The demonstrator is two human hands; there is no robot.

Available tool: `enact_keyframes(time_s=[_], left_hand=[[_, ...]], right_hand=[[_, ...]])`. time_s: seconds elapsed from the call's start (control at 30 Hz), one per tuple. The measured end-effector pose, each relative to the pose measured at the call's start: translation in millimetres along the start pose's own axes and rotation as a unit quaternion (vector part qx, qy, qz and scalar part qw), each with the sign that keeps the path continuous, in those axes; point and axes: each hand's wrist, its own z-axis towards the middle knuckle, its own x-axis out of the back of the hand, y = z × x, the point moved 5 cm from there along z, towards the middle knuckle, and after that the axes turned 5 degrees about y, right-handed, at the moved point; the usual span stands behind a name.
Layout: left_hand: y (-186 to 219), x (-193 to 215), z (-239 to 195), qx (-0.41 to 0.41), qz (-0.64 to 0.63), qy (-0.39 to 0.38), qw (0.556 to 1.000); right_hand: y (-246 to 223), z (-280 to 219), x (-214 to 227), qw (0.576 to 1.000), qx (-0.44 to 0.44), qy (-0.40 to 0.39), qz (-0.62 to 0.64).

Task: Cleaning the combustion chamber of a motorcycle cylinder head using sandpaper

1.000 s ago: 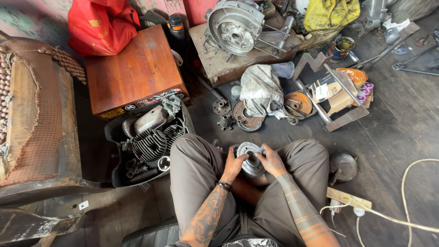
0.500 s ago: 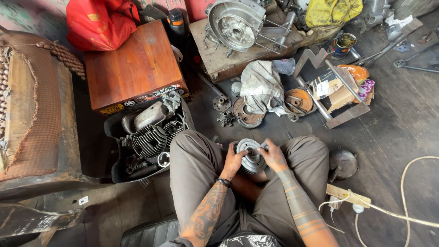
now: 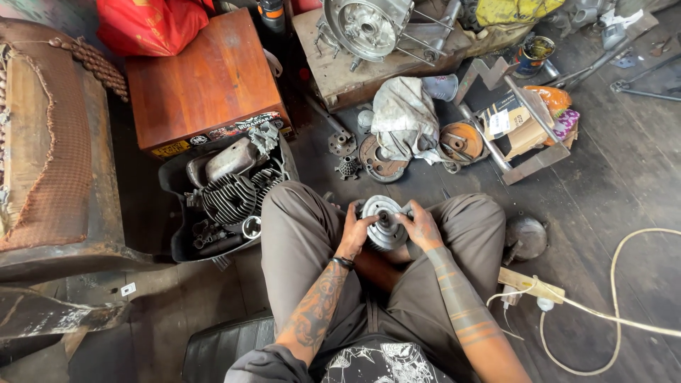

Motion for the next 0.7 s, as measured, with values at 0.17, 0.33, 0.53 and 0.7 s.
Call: enact_keyframes(time_s=[0.17,0.33,0.53,0.7], left_hand=[[8.7,8.9,-12.7,-0.018,-0.121,0.016,0.992],[5.5,7.4,-16.0,-0.045,-0.163,-0.003,0.986],[16.9,1.5,-44.6,-0.081,-0.200,-0.026,0.976],[40.4,0.2,-90.1,-0.099,-0.255,-0.046,0.961]], right_hand=[[-4.6,-8.7,2.1,0.994,0.037,0.027,0.098],[-33.8,-32.5,29.0,0.992,0.053,0.092,0.069],[-60.4,-64.5,57.3,0.977,0.109,0.147,0.107],[-107.0,-99.3,94.5,0.962,0.166,0.186,0.114]])
